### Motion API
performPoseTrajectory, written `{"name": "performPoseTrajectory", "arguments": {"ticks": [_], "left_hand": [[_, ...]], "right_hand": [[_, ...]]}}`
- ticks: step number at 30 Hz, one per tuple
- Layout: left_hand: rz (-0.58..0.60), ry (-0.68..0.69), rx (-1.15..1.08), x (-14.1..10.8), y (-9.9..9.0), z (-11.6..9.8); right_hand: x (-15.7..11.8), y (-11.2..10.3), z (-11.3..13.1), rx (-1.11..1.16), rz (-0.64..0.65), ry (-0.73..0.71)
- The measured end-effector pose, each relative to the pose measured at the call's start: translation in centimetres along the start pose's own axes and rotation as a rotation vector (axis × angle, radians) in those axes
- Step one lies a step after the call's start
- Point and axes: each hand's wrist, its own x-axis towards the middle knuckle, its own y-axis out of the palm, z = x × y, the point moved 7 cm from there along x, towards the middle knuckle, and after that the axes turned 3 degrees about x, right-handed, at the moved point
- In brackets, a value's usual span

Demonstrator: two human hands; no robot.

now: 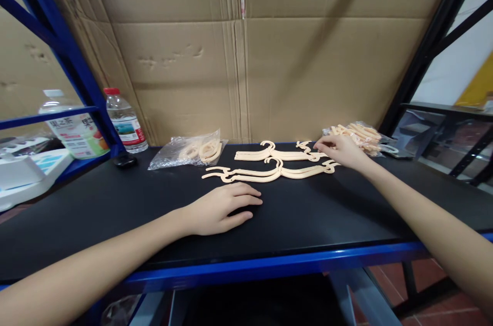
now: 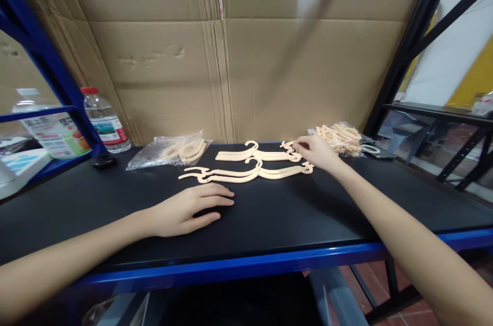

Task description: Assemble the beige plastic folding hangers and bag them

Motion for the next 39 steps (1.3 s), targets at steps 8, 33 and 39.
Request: {"name": "performPoseTrajectory", "arguments": {"ticks": [8, 33, 39], "left_hand": [[0.008, -0.007, 0.01, 0.0, 0.1, 0.0], [-0.037, 0.01, -0.016, 0.1, -0.2, -0.3], [-0.017, -0.002, -0.011, 0.0, -0.1, -0.2]], "right_hand": [[0.8, 1.4, -2.6, -0.036, 0.032, 0.037], [8.3, 9.2, -3.2, -0.436, 0.427, -0.056], [8.4, 8.5, -2.4, -0.437, 0.355, -0.112]]}}
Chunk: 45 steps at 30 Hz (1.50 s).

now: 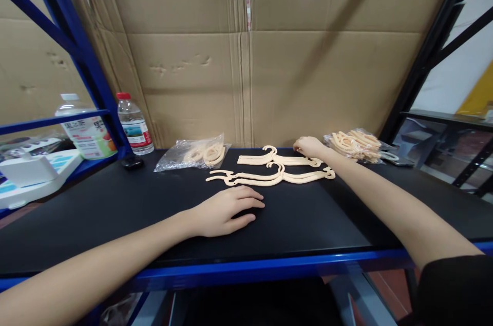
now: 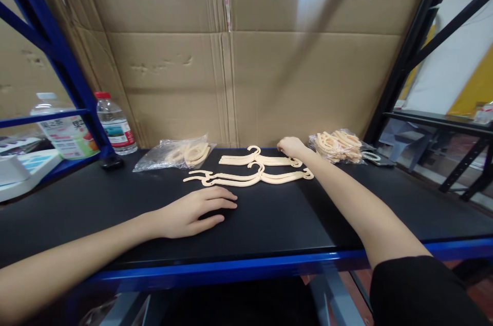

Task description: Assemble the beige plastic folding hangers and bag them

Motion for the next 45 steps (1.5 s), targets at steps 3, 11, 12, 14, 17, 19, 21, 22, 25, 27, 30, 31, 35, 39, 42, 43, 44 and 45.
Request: {"name": "performPoseTrajectory", "arguments": {"ticks": [3, 11, 12, 14, 17, 19, 21, 22, 25, 27, 30, 31, 35, 39, 42, 43, 44, 45], "left_hand": [[0.009, -0.007, -0.002, 0.0, 0.1, 0.0], [-0.068, -0.044, -0.135, 0.2, -0.1, 0.1], [-0.087, -0.07, -0.164, 0.3, -0.1, 0.2], [-0.132, -0.139, -0.239, 0.4, -0.1, 0.7], [-0.232, -0.245, -0.452, 0.4, 0.0, 1.7], [-0.335, -0.32, -0.631, 0.3, 0.0, 2.6], [-0.427, -0.395, -0.762, 0.1, -0.1, 3.3], [-0.453, -0.427, -0.805, 0.1, -0.2, 3.5], [-0.47, -0.51, -0.907, 0.0, -0.2, 3.8], [-0.481, -0.561, -0.968, -0.1, 0.0, 3.9], [-0.502, -0.613, -1.023, -0.3, 0.1, 4.2], [-0.506, -0.624, -1.036, -0.3, 0.2, 4.3], [-0.56, -0.642, -1.064, -0.6, 0.0, 4.9], [-0.655, -0.656, -1.031, -1.1, -0.6, 5.8], [-0.685, -0.671, -1.013, -1.4, -0.8, 6.2], [-0.69, -0.672, -1.008, -1.5, -0.8, 6.3], [-0.694, -0.672, -1.004, -1.5, -0.9, 6.3], [-0.697, -0.67, -1.0, -1.6, -0.9, 6.3]], "right_hand": [[-0.4, -1.9, -0.1, 0.047, -0.107, -0.011], [-5.2, -7.7, 1.8, 0.737, -0.582, 0.048], [-5.9, -7.7, 2.8, 0.892, -0.584, 0.032], [-6.8, -7.3, 5.5, 1.112, -0.502, -0.004], [-7.8, -6.7, 10.1, 1.335, -0.358, -0.072], [-8.2, -6.4, 12.9, 1.423, -0.28, -0.132], [-8.8, -6.1, 15.3, 1.462, -0.208, -0.19], [-9.0, -5.8, 16.2, 1.473, -0.169, -0.214], [-9.5, -5.1, 17.9, 1.465, -0.066, -0.265], [-9.4, -5.0, 17.7, 1.402, -0.048, -0.281], [-8.2, -5.3, 14.8, 1.227, -0.135, -0.263], [-7.7, -5.4, 13.3, 1.14, -0.183, -0.247], [-6.0, -4.2, 7.2, 0.691, -0.282, -0.134], [-5.3, -1.4, 4.0, 0.492, -0.19, -0.061], [-5.1, -0.6, 4.0, 0.453, -0.182, -0.067], [-5.0, -0.5, 4.1, 0.451, -0.194, -0.071], [-4.9, -0.5, 4.3, 0.452, -0.205, -0.075], [-4.7, -0.5, 4.4, 0.453, -0.212, -0.078]]}}
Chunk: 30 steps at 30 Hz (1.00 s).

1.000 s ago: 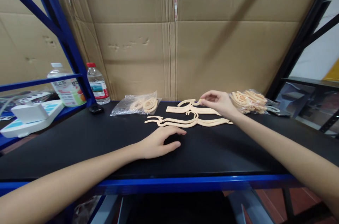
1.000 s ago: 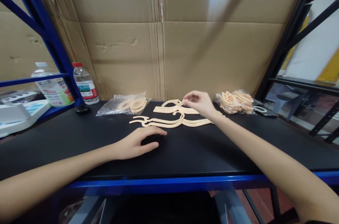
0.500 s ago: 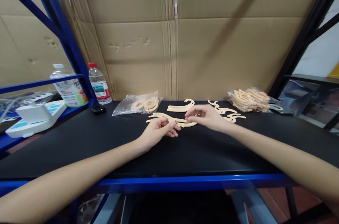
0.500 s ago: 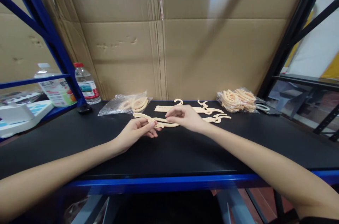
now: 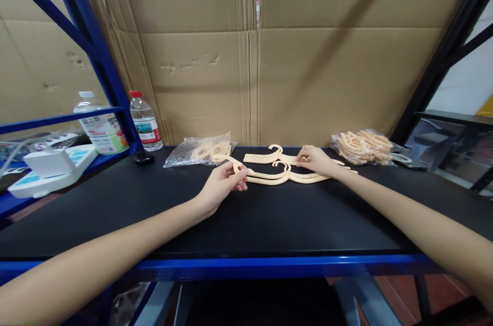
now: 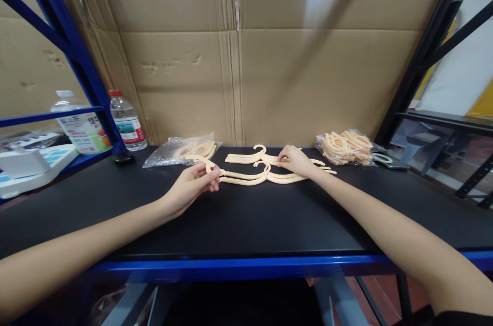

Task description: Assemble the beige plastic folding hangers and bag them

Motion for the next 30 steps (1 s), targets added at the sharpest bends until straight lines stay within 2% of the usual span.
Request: {"name": "performPoseTrajectory", "arguments": {"ticks": [4, 7, 11, 15, 19, 24, 27, 30], "left_hand": [[0.0, 0.034, -0.008, 0.1, -0.2, -0.2], [-0.013, 0.057, -0.032, 0.2, -0.5, -0.4], [-0.047, 0.055, -0.091, 0.2, -1.1, -0.7], [-0.067, 0.033, -0.14, 0.3, -1.4, -0.8], [-0.038, 0.021, -0.154, 0.4, -1.3, -0.7], [0.031, 0.02, -0.126, 0.4, -0.7, -0.8], [0.067, 0.01, -0.13, 0.3, -0.3, -0.8], [0.082, 0.006, -0.163, 0.2, -0.1, -0.8]], "right_hand": [[0.3, -0.1, 0.0, 0.021, -0.021, 0.005], [0.3, -1.0, -0.4, 0.055, -0.052, 0.029], [0.3, -3.2, -0.9, 0.21, -0.123, 0.132], [-0.2, -5.9, 0.2, 0.352, -0.174, 0.134], [-2.2, -6.7, 2.9, 0.35, 0.01, 0.099], [-5.8, -5.6, 5.6, 0.375, 0.223, 0.049], [-6.8, -4.6, 6.2, 0.48, 0.304, 0.017], [-6.9, -4.1, 6.1, 0.568, 0.331, 0.038]]}}
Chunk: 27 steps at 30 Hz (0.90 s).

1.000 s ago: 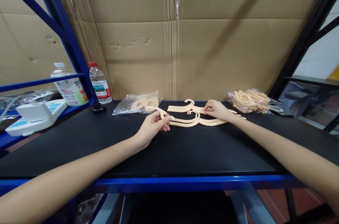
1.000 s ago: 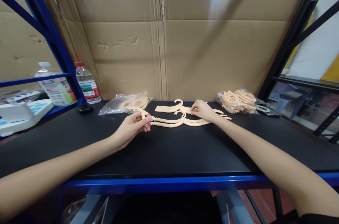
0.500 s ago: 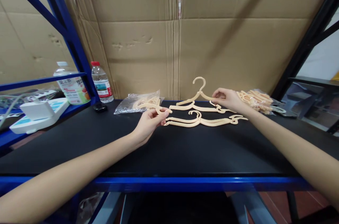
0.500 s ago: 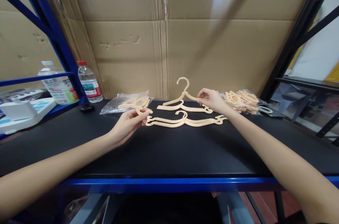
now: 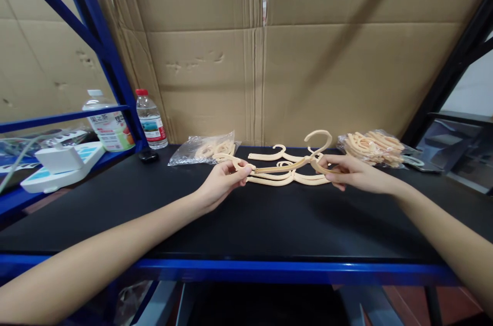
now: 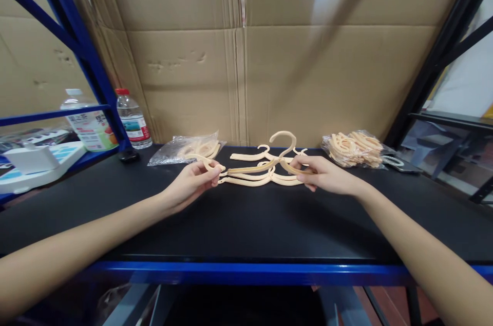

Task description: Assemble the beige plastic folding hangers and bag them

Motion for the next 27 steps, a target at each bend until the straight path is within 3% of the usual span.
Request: {"name": "performPoseTrajectory", "arguments": {"ticks": [10, 15, 27], "left_hand": [[0.052, -0.062, -0.13, -0.2, 0.4, 0.1], [0.011, -0.065, -0.154, -0.3, 0.5, -0.1], [-0.026, -0.047, -0.145, -0.1, -0.1, 0.2]], "right_hand": [[0.0, 0.0, 1.2, -0.089, -0.069, -0.029], [0.1, -0.4, 1.6, -0.141, -0.14, -0.06], [0.3, -0.2, 1.6, -0.168, -0.158, -0.061]]}}
